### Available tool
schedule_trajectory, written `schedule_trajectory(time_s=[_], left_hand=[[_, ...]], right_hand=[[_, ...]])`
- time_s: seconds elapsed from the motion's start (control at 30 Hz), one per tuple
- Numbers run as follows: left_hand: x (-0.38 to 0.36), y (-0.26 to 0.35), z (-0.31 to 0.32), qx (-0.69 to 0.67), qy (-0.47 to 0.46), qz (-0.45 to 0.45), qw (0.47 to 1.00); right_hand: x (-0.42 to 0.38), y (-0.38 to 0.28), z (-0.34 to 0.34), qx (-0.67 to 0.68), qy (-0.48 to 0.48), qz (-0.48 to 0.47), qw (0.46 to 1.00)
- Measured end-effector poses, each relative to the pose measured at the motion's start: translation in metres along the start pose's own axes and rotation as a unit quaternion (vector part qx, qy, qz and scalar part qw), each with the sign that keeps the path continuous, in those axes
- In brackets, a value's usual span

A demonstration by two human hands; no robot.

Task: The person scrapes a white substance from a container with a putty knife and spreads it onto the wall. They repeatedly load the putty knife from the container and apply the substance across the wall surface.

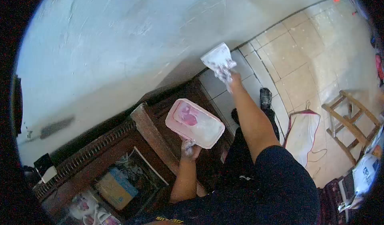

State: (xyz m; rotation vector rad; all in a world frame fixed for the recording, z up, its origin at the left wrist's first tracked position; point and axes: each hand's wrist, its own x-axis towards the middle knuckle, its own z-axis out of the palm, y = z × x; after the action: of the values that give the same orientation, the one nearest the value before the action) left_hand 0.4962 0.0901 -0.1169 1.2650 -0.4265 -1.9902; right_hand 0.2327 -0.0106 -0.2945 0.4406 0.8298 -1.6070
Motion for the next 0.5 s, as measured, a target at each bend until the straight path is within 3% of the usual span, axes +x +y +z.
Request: schedule_trajectory(time_s=[0.03, 0.13, 0.2, 0.23, 0.27, 0.37, 0.5], left_hand=[[-0.002, 0.001, -0.003, -0.008, 0.002, 0.002, 1.0], [-0.009, -0.002, -0.009, -0.033, 0.007, -0.001, 0.999], [-0.009, -0.003, -0.009, -0.048, 0.001, 0.007, 0.999], [-0.011, -0.002, -0.012, -0.06, -0.006, 0.016, 0.998], [-0.014, -0.003, -0.015, -0.061, -0.003, 0.017, 0.998], [-0.022, -0.005, -0.024, -0.099, 0.008, 0.009, 0.995], [-0.025, -0.004, -0.031, -0.127, 0.006, -0.001, 0.992]], right_hand=[[0.001, 0.013, -0.021, -0.039, -0.024, 0.012, 0.999], [-0.051, 0.006, 0.029, -0.063, -0.049, -0.002, 0.997], [-0.065, 0.008, 0.072, -0.189, -0.132, -0.104, 0.968], [-0.083, -0.002, 0.107, -0.055, -0.136, -0.029, 0.989], [-0.096, -0.007, 0.141, -0.023, -0.166, -0.054, 0.984], [-0.076, 0.005, 0.186, -0.058, -0.146, -0.09, 0.983], [-0.042, 0.036, 0.15, -0.132, -0.043, -0.086, 0.987]])
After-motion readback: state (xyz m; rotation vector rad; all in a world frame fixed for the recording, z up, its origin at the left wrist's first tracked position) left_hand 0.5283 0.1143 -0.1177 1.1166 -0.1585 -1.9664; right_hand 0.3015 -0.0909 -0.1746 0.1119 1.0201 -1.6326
